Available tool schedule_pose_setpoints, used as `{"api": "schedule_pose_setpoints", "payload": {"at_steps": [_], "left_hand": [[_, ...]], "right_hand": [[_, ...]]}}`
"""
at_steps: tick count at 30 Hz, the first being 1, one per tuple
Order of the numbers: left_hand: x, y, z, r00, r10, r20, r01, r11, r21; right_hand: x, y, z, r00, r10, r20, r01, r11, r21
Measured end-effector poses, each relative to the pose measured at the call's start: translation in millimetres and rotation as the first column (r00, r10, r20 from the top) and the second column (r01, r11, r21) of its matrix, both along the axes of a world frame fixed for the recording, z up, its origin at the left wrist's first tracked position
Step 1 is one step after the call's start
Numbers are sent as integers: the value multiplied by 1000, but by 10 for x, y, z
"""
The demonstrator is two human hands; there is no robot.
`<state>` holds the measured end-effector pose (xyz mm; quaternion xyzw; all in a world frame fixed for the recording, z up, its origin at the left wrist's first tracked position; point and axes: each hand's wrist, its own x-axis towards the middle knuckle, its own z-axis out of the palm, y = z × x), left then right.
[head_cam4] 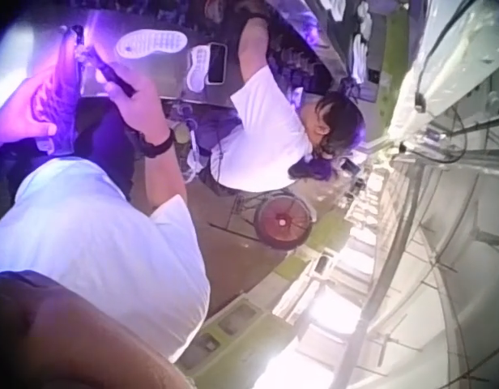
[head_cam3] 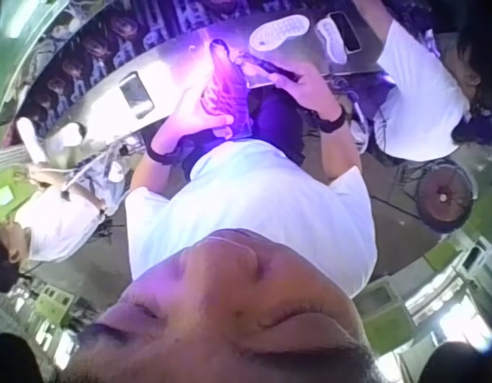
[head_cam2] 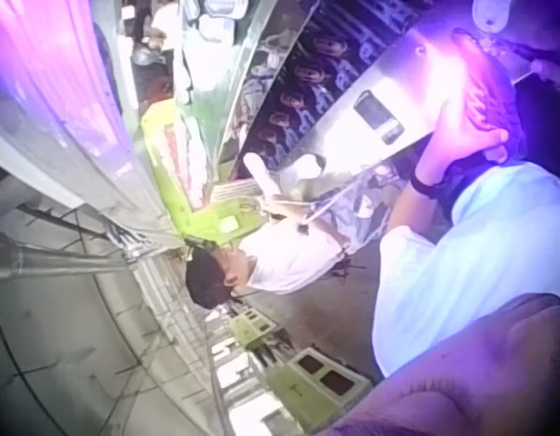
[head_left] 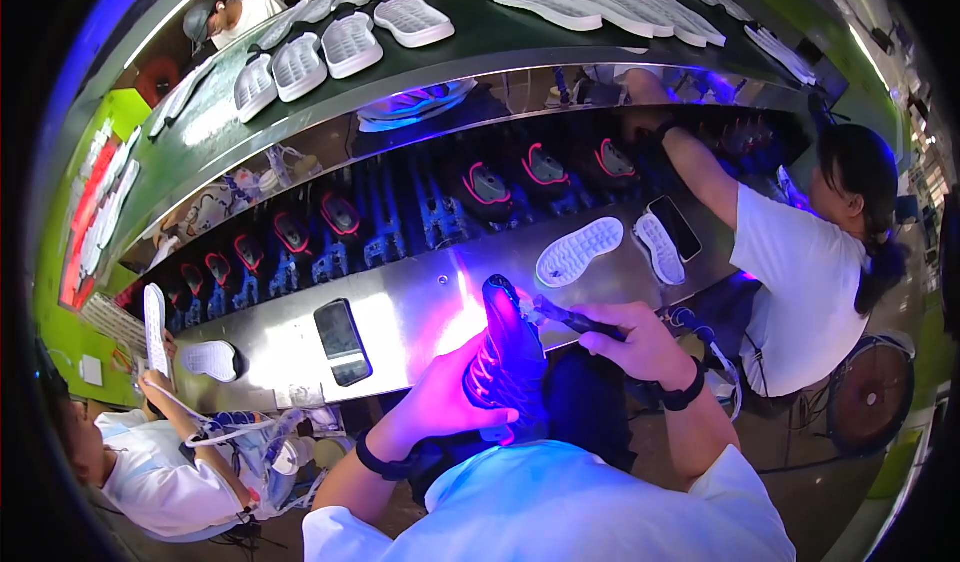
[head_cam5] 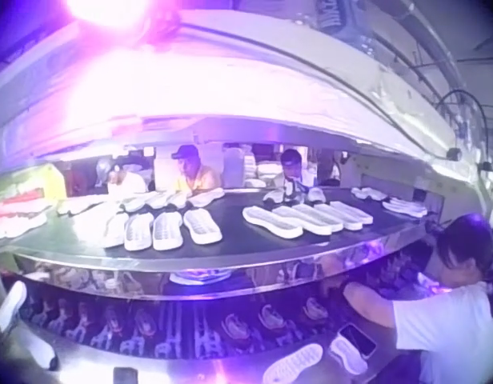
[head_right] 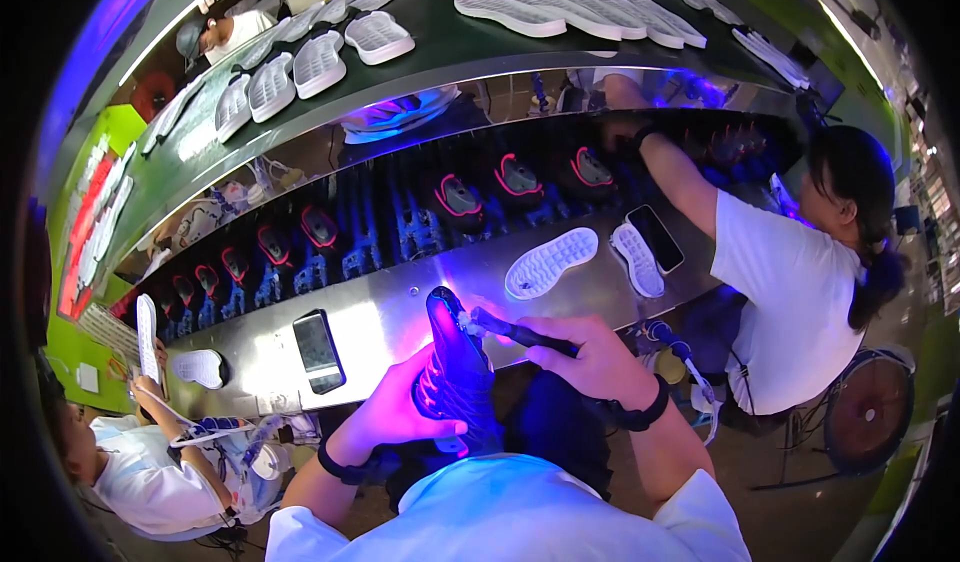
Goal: The recorder uses a brush to apply glue to the underside of shoe uppers at a manufacturing station.
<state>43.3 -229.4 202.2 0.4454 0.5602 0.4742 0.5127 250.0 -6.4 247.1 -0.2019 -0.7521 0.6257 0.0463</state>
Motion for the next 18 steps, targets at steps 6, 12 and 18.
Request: {"api": "schedule_pose_setpoints", "payload": {"at_steps": [6, 12, 18], "left_hand": [[102, 9, -21, 942, 102, 320, -93, 995, -43], [112, -93, -139, 899, 200, 388, -163, 978, -127], [74, -196, -115, 863, 259, 434, -207, 965, -164]], "right_hand": [[159, 20, -151, 997, 18, 73, -10, 994, -105], [-88, 49, -289, 990, 77, -114, -60, 987, 148], [-105, -68, -463, 996, 89, -9, -89, 996, -14]]}}
